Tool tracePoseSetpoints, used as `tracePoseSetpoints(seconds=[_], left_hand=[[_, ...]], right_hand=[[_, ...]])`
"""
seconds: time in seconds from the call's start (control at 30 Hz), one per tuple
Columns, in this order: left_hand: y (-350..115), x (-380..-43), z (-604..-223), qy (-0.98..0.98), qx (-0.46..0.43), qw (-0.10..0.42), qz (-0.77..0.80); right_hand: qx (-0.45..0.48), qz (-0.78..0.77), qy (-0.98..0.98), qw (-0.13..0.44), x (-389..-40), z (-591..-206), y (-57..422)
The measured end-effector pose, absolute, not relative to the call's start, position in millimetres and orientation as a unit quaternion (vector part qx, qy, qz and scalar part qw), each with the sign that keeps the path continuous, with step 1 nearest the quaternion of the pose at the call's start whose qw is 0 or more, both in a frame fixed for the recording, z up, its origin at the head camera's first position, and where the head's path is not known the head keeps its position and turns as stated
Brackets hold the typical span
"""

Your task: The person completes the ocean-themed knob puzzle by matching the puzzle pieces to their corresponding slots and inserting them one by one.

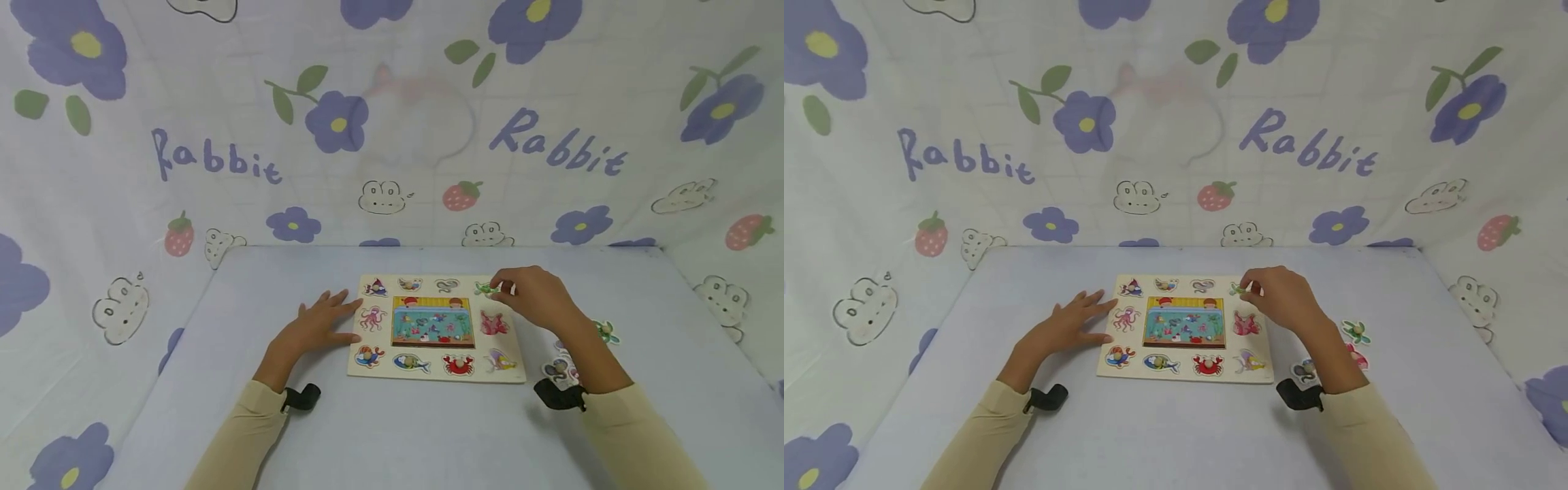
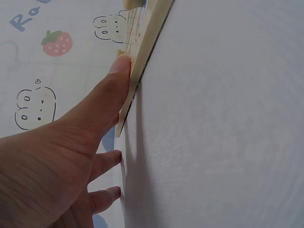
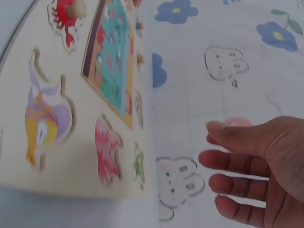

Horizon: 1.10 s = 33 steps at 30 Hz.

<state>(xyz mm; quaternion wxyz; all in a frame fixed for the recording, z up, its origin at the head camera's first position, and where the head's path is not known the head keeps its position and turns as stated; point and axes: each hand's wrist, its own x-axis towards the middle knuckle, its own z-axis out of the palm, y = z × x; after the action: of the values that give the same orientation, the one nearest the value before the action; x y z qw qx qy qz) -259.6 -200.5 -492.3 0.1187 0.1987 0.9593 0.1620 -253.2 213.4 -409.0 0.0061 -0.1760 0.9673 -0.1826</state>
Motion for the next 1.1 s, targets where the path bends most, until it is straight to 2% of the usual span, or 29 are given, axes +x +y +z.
tracePoseSetpoints(seconds=[0.23, 0.53, 1.1], left_hand=[[-202.2, -258.7, -492.7, 0.959, 0.197, 0.117, 0.164], [-202.1, -258.0, -491.2, 0.960, 0.198, 0.114, 0.163], [-200.3, -257.1, -492.6, 0.959, 0.194, 0.118, 0.167]], right_hand=[[-0.181, -0.203, 0.962, 0.031, -242.4, -410.5, 247.2], [-0.168, -0.195, 0.966, 0.021, -223.5, -408.3, 279.0], [-0.117, -0.182, 0.975, 0.057, -192.9, -439.5, 349.7]])
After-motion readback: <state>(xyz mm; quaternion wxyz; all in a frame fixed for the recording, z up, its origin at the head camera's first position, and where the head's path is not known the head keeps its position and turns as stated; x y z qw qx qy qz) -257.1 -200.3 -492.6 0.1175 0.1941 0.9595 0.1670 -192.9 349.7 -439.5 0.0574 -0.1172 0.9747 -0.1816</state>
